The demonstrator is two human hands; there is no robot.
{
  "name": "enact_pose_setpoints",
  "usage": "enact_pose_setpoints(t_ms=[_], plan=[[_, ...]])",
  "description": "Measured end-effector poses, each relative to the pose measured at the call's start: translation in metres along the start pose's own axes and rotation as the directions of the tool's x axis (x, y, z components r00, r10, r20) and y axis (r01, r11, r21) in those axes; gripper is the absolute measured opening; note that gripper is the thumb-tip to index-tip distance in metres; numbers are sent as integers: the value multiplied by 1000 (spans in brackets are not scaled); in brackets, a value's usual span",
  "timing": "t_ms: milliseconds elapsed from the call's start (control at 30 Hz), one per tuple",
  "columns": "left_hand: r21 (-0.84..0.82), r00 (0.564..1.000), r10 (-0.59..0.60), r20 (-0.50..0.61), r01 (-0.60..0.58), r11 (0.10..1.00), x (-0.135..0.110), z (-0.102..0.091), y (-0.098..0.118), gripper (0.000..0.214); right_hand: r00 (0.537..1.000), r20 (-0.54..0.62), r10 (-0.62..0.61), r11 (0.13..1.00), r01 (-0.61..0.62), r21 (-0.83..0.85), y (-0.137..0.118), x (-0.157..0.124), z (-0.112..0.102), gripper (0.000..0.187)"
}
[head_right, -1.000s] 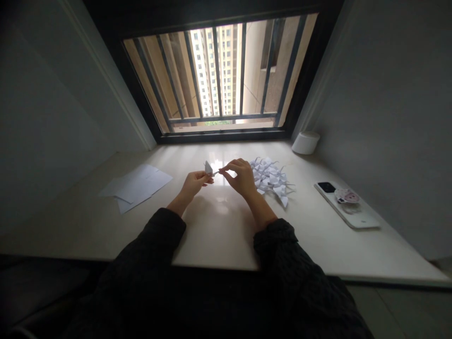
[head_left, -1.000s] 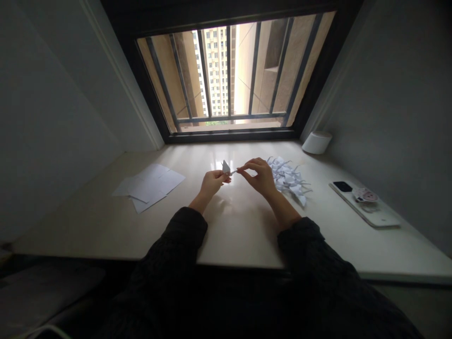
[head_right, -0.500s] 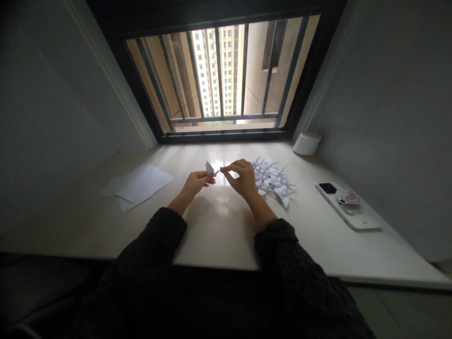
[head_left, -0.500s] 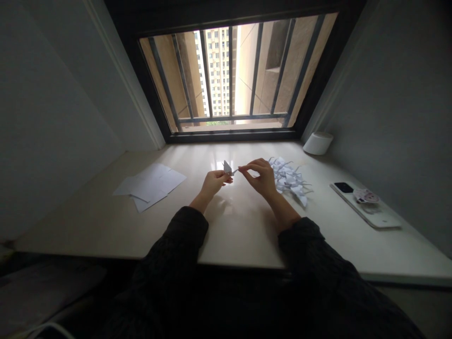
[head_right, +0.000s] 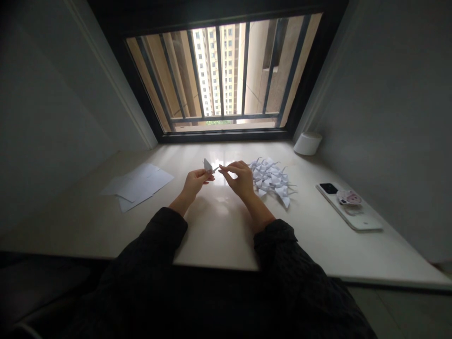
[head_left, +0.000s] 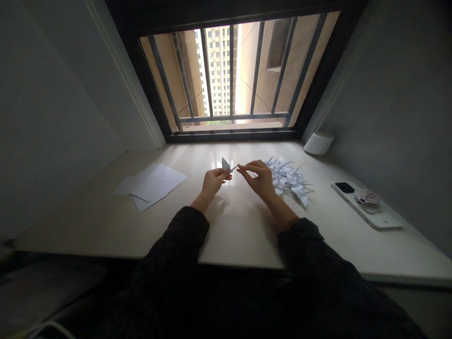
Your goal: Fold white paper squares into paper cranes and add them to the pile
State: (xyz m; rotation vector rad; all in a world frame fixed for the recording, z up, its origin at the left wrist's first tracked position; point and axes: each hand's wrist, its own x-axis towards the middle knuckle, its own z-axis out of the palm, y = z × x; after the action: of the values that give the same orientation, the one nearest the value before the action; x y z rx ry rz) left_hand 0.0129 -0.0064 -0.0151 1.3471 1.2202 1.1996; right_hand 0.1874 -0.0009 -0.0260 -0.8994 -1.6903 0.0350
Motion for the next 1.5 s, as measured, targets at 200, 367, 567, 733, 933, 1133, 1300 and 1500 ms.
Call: enact_pose_setpoints(t_ms=[200,367,567,733,933,1133,1300,1500], plan=[[-30,999,-35,28,36,999,2,0,-2,29,1000,1,-4,1000,4,-3,0,0,-1,12],[-57,996,-71,48,73,996,2,1,-3,31,1000,4,-28,999,28,-31,0,1,-3,10],[-66,994,-96,57,99,993,0,1,-2,32,999,49,6,997,-2,-77,-2,1,-4,13],[-87,986,-149,73,155,984,0,2,0,32,998,59,6,995,0,-97,-3,0,-4,14],[-32,993,-98,67,100,994,3,-1,-5,31,999,35,16,999,-14,-30,-2,2,-4,12],[224,992,125,-16,-119,967,11,-7,-18,25,928,58,368,910,-372,185,9,6,-2,25],[266,988,153,15,-151,952,10,-6,-19,25,835,206,510,797,-549,253,16,6,-1,30],[263,993,117,0,-113,958,8,-4,-16,21,815,273,511,761,-577,296,10,6,-4,27]])
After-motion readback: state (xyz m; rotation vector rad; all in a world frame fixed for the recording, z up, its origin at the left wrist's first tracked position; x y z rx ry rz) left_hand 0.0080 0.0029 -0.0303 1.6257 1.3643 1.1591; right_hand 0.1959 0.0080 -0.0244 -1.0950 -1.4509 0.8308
